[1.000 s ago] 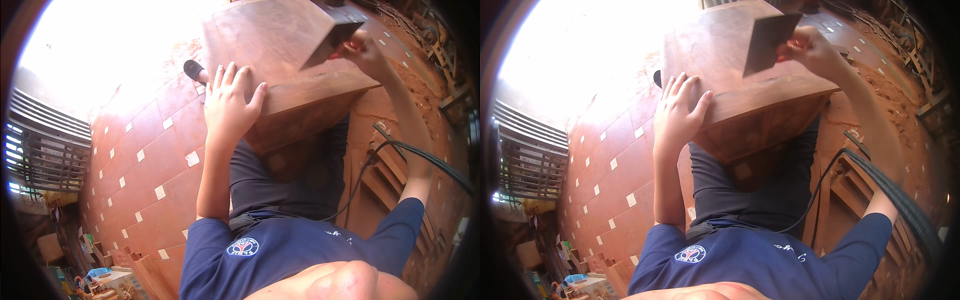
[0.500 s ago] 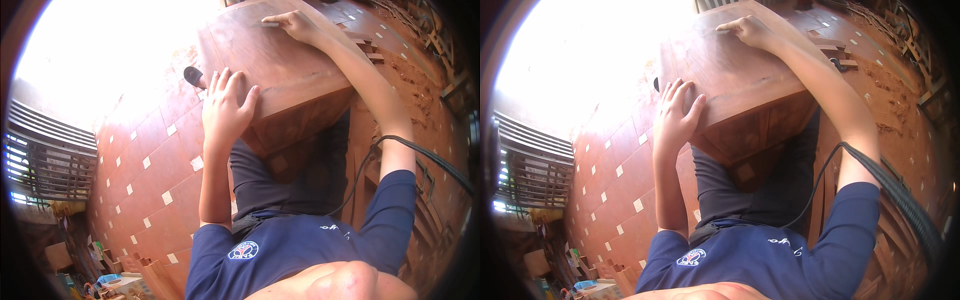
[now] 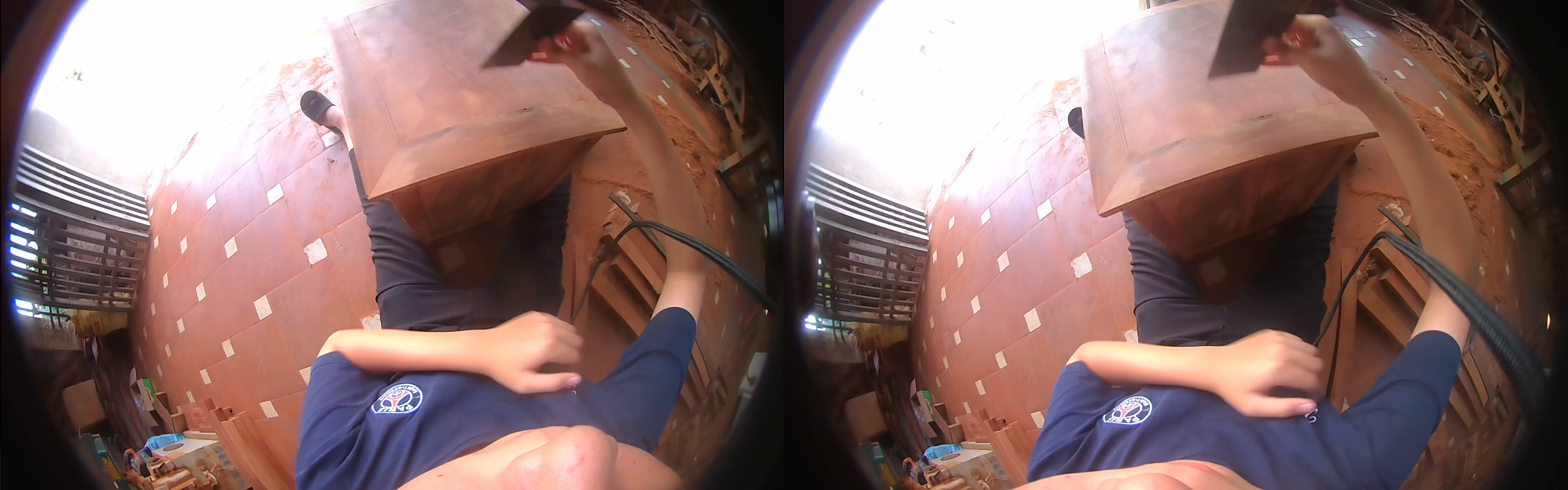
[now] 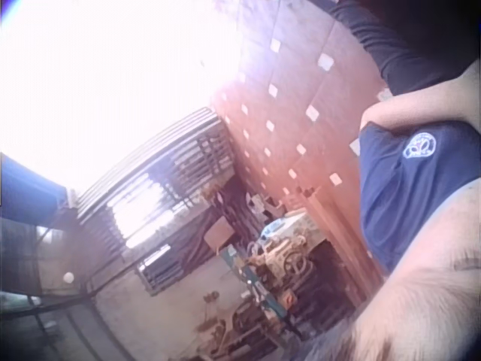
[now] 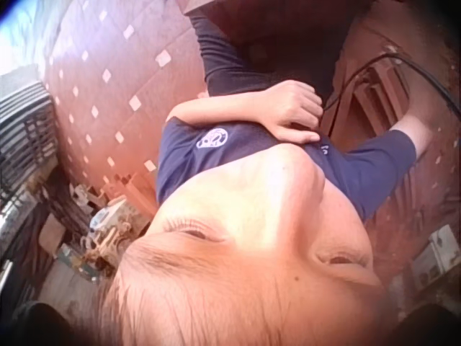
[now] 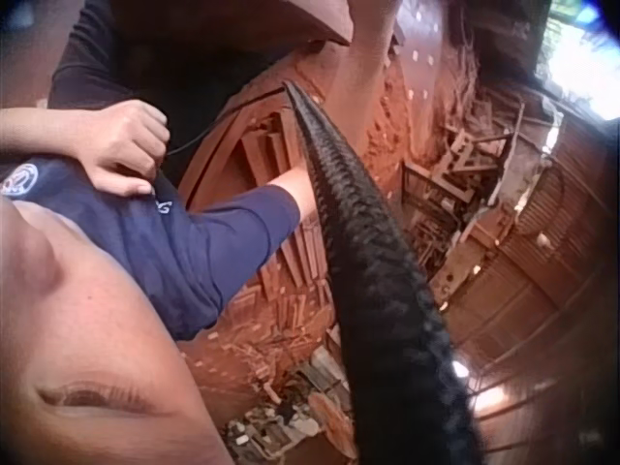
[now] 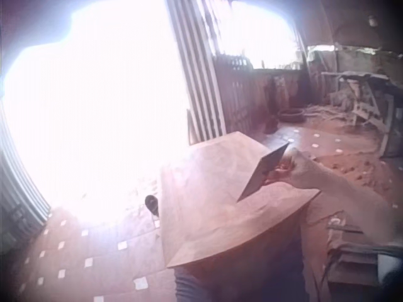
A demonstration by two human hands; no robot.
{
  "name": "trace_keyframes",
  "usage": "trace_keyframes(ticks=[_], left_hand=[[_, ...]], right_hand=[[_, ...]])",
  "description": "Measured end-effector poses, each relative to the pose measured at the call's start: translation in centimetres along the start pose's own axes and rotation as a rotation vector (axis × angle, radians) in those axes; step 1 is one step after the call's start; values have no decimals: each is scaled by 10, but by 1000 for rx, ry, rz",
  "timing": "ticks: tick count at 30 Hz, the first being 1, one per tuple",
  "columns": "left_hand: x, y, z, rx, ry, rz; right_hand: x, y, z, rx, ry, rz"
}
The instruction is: The person sands the top surface of a wooden block using a sanding block held in the right hand while stabilizing the block with the left hand. The person repeatedly rubs the sanding block across the surface in a consistent back-and-forth motion.
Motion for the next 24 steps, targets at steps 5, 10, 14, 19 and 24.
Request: trace_keyframes(ticks=[5, 10, 14, 19, 24], left_hand=[[36, 47, -81, -891, 428, 272], [20, 41, -91, -1319, 633, 343], [3, 55, -75, -1426, 621, 535], [5, 48, -74, -1318, 703, 457], [6, 53, -80, -1158, 793, 542]], right_hand=[[84, -36, -20, -25, -334, 95], [87, -97, -24, -307, -346, 67], [67, 7, -64, -415, -43, -134], [-18, 11, -30, -113, 109, -52], [-28, 20, -23, 40, 160, 7]])
Point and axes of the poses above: each hand's wrist, its own x-axis towards the middle knuckle, its own z-axis out of the back of the hand, y = z × x, the point moved 3 cm from there along x, towards the middle knuckle, and after that the axes turned 2 degrees about -x, right-handed, at the moved point
